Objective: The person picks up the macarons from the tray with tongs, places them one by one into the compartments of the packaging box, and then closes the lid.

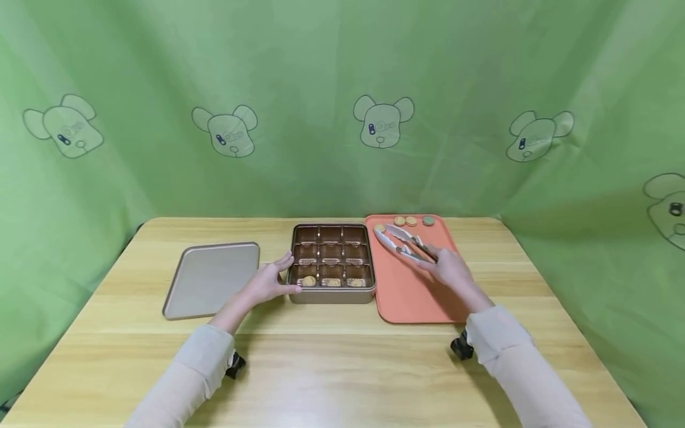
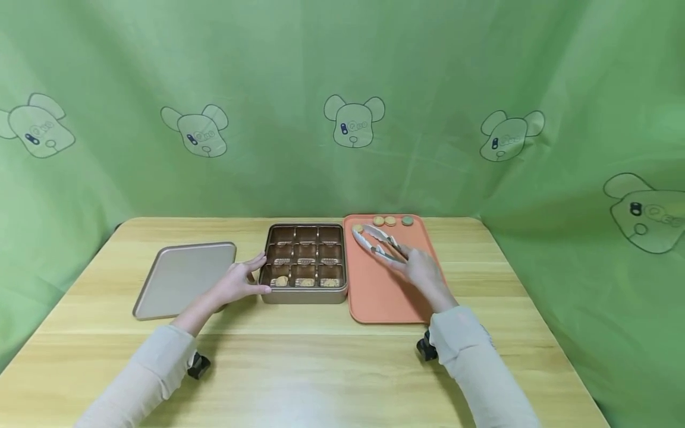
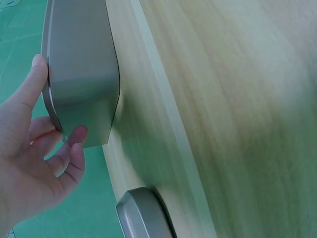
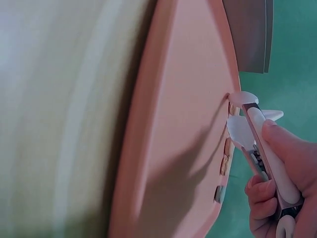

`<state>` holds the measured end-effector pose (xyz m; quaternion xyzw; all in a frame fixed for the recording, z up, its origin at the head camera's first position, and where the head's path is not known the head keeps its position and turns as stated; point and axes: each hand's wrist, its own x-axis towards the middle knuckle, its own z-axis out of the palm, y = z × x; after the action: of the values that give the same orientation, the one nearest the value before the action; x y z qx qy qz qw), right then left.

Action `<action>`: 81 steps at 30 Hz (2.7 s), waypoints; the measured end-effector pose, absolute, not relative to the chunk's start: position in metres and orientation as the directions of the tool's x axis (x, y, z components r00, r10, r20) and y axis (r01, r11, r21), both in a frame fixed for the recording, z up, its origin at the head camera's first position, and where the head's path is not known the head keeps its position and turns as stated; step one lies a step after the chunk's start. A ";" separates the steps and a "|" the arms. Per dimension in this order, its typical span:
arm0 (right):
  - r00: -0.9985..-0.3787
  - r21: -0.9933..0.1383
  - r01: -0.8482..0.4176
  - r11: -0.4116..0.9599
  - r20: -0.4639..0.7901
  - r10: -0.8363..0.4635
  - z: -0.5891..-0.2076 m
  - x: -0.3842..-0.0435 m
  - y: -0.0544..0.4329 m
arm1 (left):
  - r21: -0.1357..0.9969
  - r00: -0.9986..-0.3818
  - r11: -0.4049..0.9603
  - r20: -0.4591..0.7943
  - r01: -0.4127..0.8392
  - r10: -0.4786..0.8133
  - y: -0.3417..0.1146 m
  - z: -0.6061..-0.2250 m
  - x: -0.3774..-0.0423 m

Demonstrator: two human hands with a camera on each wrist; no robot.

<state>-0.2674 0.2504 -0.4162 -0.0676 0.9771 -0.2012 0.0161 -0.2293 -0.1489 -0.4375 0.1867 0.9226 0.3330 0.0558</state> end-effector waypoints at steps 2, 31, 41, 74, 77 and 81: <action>-0.988 -0.402 -0.143 0.905 -0.001 -0.157 -0.417 -0.264 0.254 | 0.635 -0.925 0.710 0.020 0.306 0.380 -0.150 -0.438 -0.228; -0.973 -0.559 -0.220 0.799 0.062 -0.224 -0.427 -0.254 0.276 | 0.678 -0.925 0.677 0.011 0.287 0.380 -0.149 -0.438 -0.228; -0.932 -0.727 -0.286 0.624 0.061 -0.357 -0.426 -0.250 0.296 | 0.670 -0.923 0.683 0.009 0.290 0.383 -0.150 -0.438 -0.230; -0.879 -0.718 -0.345 0.605 0.022 -0.475 -0.414 -0.244 0.293 | 0.670 -0.921 0.677 0.026 0.304 0.388 -0.150 -0.437 -0.231; -0.883 -0.718 -0.340 0.607 0.022 -0.469 -0.415 -0.244 0.294 | 0.661 -0.921 0.683 0.030 0.309 0.388 -0.150 -0.437 -0.231; -0.905 -0.700 -0.330 0.634 0.044 -0.423 -0.417 -0.244 0.294 | 0.665 -0.921 0.682 0.025 0.306 0.389 -0.150 -0.436 -0.231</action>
<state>-0.2443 0.2942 -0.4168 -0.2089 0.9016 -0.3736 0.0623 -0.2306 -0.1495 -0.4360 0.1899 0.9151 0.3508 0.0594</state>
